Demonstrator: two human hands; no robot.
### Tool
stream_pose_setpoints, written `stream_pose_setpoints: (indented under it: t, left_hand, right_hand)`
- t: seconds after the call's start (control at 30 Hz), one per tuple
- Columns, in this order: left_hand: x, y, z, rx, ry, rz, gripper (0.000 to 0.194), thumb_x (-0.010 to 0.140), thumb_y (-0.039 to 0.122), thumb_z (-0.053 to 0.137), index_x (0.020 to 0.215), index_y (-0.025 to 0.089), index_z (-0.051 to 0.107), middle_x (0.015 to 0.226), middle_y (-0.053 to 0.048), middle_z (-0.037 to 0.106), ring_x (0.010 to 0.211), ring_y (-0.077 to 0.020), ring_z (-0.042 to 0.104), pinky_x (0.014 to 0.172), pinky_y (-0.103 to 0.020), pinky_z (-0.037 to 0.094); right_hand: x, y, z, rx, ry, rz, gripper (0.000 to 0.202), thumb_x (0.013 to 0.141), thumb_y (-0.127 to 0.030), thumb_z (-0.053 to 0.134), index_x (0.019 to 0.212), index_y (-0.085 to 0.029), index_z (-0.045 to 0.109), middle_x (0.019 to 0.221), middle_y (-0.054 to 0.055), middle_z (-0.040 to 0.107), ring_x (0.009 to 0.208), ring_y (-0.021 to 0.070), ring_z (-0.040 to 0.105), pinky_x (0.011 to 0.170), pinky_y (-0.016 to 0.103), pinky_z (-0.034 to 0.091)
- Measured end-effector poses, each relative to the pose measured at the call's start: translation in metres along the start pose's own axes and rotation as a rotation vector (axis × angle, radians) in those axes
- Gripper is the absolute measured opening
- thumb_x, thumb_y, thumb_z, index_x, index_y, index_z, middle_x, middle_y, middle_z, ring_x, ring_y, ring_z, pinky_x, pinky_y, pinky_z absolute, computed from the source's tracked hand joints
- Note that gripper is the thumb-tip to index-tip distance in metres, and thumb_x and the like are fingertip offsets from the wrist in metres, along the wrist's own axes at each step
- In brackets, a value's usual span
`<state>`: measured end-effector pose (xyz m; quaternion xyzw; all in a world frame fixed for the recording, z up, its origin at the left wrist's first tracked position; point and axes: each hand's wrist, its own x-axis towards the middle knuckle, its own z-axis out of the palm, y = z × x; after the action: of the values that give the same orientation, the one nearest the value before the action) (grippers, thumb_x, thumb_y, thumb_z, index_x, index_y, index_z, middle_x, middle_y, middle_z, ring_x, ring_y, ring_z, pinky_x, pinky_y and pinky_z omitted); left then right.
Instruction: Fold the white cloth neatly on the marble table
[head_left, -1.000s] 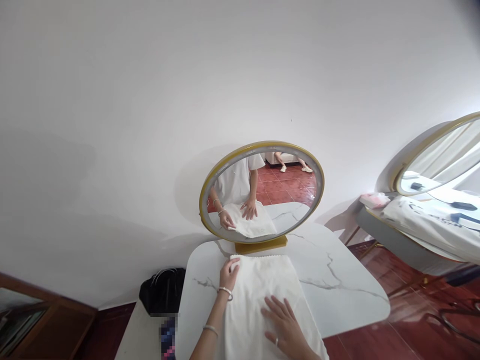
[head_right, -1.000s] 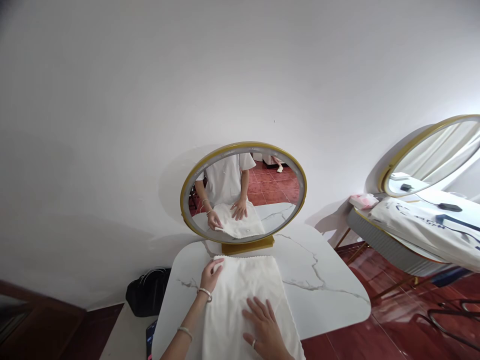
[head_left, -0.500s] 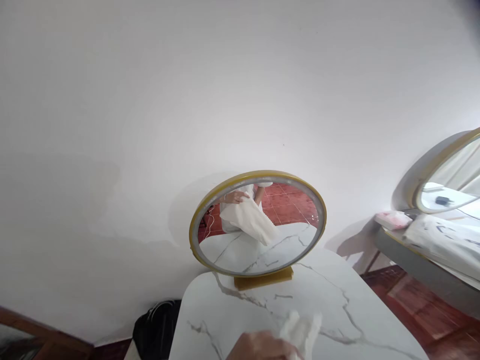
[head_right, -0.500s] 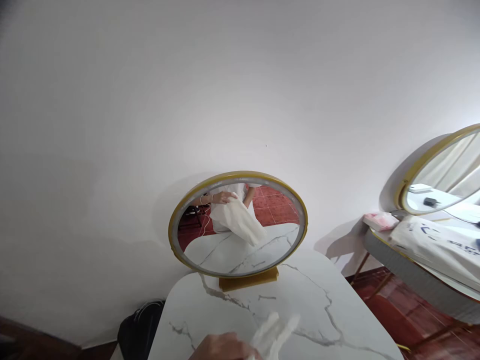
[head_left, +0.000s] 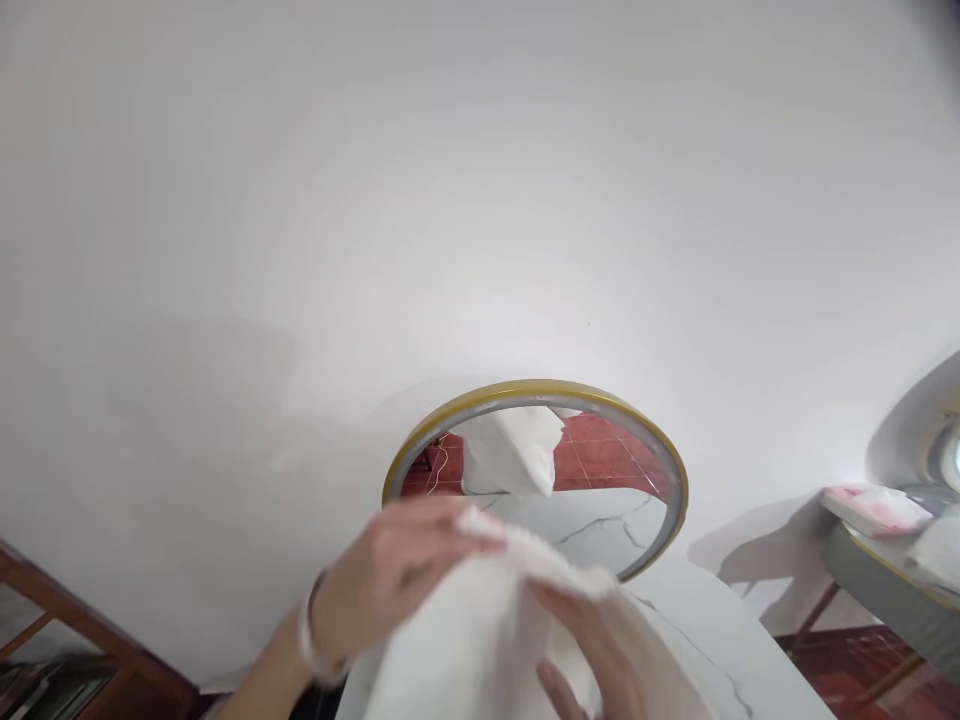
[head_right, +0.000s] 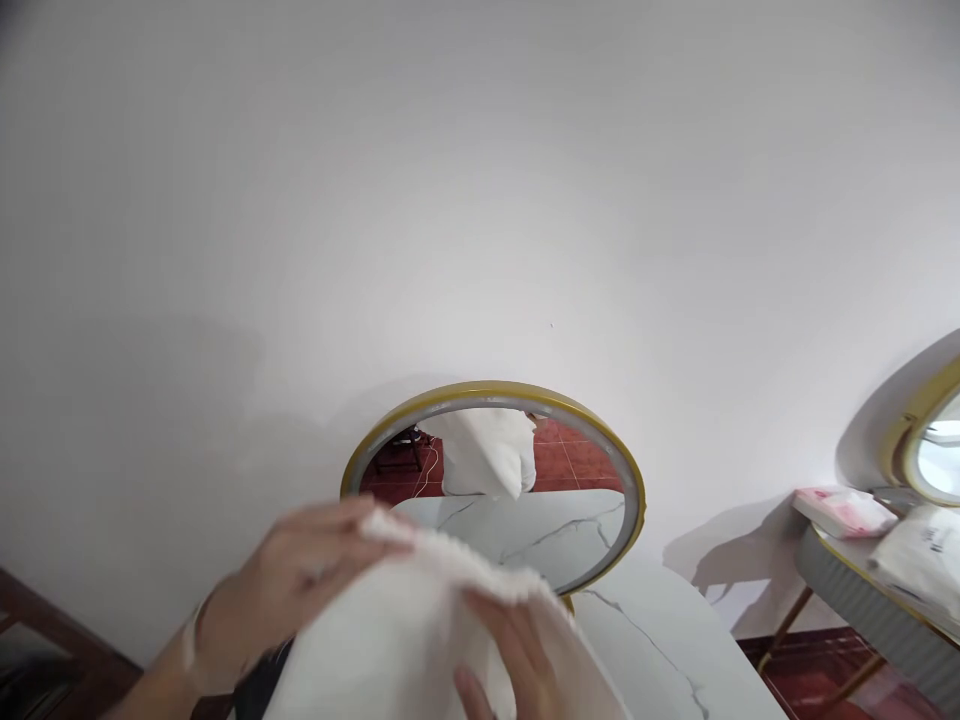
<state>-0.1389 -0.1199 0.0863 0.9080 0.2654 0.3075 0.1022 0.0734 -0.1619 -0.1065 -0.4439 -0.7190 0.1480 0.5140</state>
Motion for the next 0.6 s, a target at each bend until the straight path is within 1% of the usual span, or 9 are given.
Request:
stream_pose_setpoints:
  t: [0.07,0.1,0.17,0.23,0.3,0.33,0.43,0.5,0.6]
  left_hand:
    - [0.037,-0.033,-0.02,0.109,0.183,-0.018,0.025,0.093,0.025,0.052,0.107,0.026,0.071,0.098,-0.003,0.071,0.088,-0.015,0.065,0.084,-0.026,0.052]
    - [0.055,-0.051,-0.026,0.168,0.268,-0.038,0.024,0.092,0.028,0.053,0.107,0.025,0.071,0.097,-0.003,0.07,0.086,-0.0149,0.064,0.085,-0.028,0.052]
    - [0.084,-0.082,-0.029,0.283,0.316,-0.124,0.025,0.09,0.03,0.055,0.109,0.023,0.07,0.1,-0.003,0.068,0.088,-0.0162,0.063,0.087,-0.032,0.052]
    - [0.1,-0.103,-0.019,0.434,0.322,-0.218,0.024,0.09,0.03,0.053,0.099,0.018,0.072,0.112,-0.009,0.064,0.102,-0.0215,0.06,0.095,-0.039,0.049]
    - [0.103,-0.113,-0.001,0.581,0.343,-0.23,0.03,0.093,0.033,0.047,0.09,0.015,0.071,0.126,-0.014,0.057,0.118,-0.0276,0.052,0.102,-0.046,0.043]
    - [0.101,-0.114,0.009,0.629,0.352,-0.203,0.034,0.094,0.036,0.045,0.092,0.014,0.07,0.128,-0.016,0.055,0.12,-0.0288,0.05,0.102,-0.047,0.043]
    - [0.092,-0.114,0.03,0.644,0.314,-0.102,0.043,0.095,0.047,0.041,0.115,0.014,0.06,0.108,-0.012,0.066,0.101,-0.0239,0.062,0.088,-0.04,0.052]
    - [0.092,-0.114,0.035,0.585,0.326,-0.075,0.041,0.097,0.044,0.037,0.119,0.016,0.057,0.097,-0.007,0.07,0.089,-0.0198,0.065,0.08,-0.033,0.052]
    - [0.097,-0.115,0.032,0.426,0.417,-0.085,0.033,0.1,0.034,0.033,0.105,0.02,0.062,0.095,-0.004,0.071,0.087,-0.0155,0.065,0.075,-0.026,0.049]
  right_hand:
    - [0.05,0.003,0.01,-0.074,0.071,-0.093,0.054,0.09,-0.037,0.056,0.142,-0.034,0.038,0.149,0.004,0.039,0.138,0.0283,0.033,0.111,0.051,0.032]
    - [0.075,0.005,0.017,-0.196,0.154,-0.151,0.057,0.091,-0.035,0.053,0.145,-0.033,0.033,0.152,0.005,0.033,0.141,0.0299,0.027,0.113,0.055,0.027]
    - [0.118,0.01,0.029,-0.386,0.292,-0.207,0.061,0.093,-0.035,0.048,0.149,-0.028,0.024,0.157,0.009,0.022,0.144,0.032,0.018,0.113,0.061,0.019]
    - [0.145,0.017,0.04,-0.505,0.375,-0.199,0.062,0.096,-0.036,0.043,0.151,-0.025,0.018,0.158,0.012,0.016,0.145,0.0334,0.014,0.111,0.065,0.017]
    - [0.157,0.023,0.047,-0.539,0.434,-0.164,0.062,0.096,-0.038,0.041,0.151,-0.024,0.016,0.158,0.013,0.013,0.145,0.0346,0.012,0.109,0.067,0.018]
    - [0.159,0.026,0.05,-0.541,0.472,-0.153,0.063,0.096,-0.039,0.042,0.151,-0.024,0.016,0.158,0.014,0.012,0.145,0.0352,0.012,0.108,0.066,0.02]
    - [0.162,0.031,0.05,-0.551,0.613,-0.143,0.065,0.094,-0.041,0.046,0.151,-0.025,0.018,0.159,0.014,0.008,0.144,0.0377,0.011,0.105,0.065,0.025]
    - [0.168,0.033,0.047,-0.588,0.656,-0.156,0.065,0.094,-0.041,0.046,0.151,-0.026,0.018,0.159,0.014,0.008,0.144,0.0392,0.012,0.104,0.068,0.023]
    - [0.184,0.03,0.042,-0.642,0.64,-0.21,0.064,0.095,-0.039,0.045,0.151,-0.026,0.018,0.158,0.014,0.009,0.143,0.0403,0.012,0.104,0.073,0.014]
